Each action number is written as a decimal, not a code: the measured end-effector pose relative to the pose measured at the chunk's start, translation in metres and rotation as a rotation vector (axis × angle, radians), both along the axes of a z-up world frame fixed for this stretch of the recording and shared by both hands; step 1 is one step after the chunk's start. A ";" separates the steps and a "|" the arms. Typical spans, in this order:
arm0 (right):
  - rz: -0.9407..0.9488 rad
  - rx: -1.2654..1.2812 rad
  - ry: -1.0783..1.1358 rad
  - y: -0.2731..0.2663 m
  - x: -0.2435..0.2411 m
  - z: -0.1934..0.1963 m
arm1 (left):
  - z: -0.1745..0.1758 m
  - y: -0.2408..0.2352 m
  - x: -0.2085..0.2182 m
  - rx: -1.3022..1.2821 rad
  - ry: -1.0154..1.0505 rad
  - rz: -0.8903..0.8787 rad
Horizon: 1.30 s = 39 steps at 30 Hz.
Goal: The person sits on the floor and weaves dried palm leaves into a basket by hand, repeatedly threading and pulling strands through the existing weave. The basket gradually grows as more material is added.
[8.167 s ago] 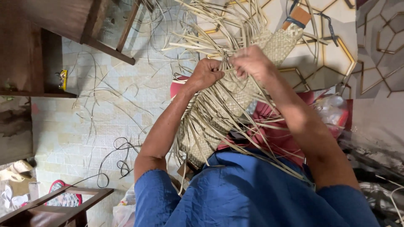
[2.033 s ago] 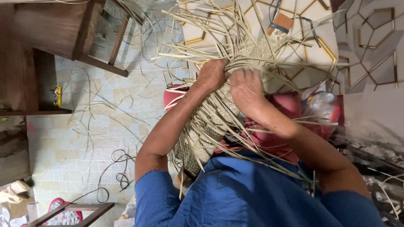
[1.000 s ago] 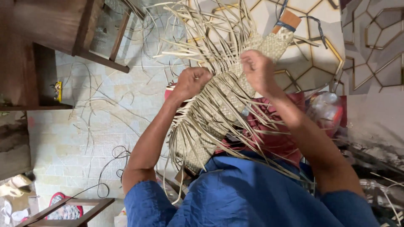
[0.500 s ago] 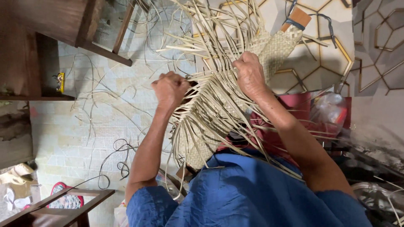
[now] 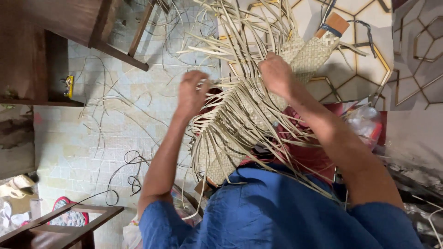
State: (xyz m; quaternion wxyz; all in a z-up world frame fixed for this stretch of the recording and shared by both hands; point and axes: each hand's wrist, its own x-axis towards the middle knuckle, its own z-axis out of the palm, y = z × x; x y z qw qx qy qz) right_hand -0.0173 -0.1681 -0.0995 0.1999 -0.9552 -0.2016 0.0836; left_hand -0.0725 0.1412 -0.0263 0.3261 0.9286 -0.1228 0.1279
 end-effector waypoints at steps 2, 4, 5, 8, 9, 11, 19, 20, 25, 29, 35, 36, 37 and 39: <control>0.005 0.032 0.100 -0.011 0.032 -0.059 | 0.005 -0.049 0.009 -0.269 0.125 -0.165; -0.013 0.019 0.228 -0.007 0.029 -0.012 | 0.008 -0.075 0.010 -0.288 0.338 -0.113; -0.030 0.009 0.360 -0.005 0.028 0.011 | 0.009 -0.088 0.012 -0.301 0.554 -0.057; -0.093 0.155 0.500 -0.017 0.039 0.017 | 0.015 -0.101 0.014 0.065 -0.080 0.053; -0.099 0.157 0.500 -0.020 0.034 0.042 | 0.011 -0.109 0.016 0.065 -0.080 0.046; -0.377 0.709 0.643 -0.025 0.023 0.090 | 0.003 -0.125 0.015 -0.237 -0.013 -0.065; -0.077 1.217 0.495 -0.037 -0.020 0.177 | 0.065 -0.163 0.018 -1.048 0.844 -0.233; -0.147 1.285 0.369 -0.035 -0.021 0.177 | 0.073 -0.163 0.017 -1.131 0.848 -0.218; -0.369 1.334 0.138 -0.027 -0.024 0.052 | 0.114 -0.097 -0.022 -1.151 0.744 -0.075; -0.462 1.316 -0.068 -0.017 -0.028 0.039 | 0.026 0.092 -0.064 -1.402 0.362 0.054; -0.371 1.223 -0.198 -0.014 -0.036 0.039 | 0.085 0.227 -0.147 -1.673 -0.165 0.963; -0.369 1.225 -0.199 -0.014 -0.037 0.041 | 0.073 0.230 -0.146 -1.672 -0.168 0.961; -0.373 1.209 -0.229 -0.014 -0.038 0.042 | 0.061 0.234 -0.145 -1.737 -0.220 1.031; -0.371 1.193 -0.257 -0.013 -0.039 0.045 | 0.020 0.226 -0.129 -1.802 -0.279 1.103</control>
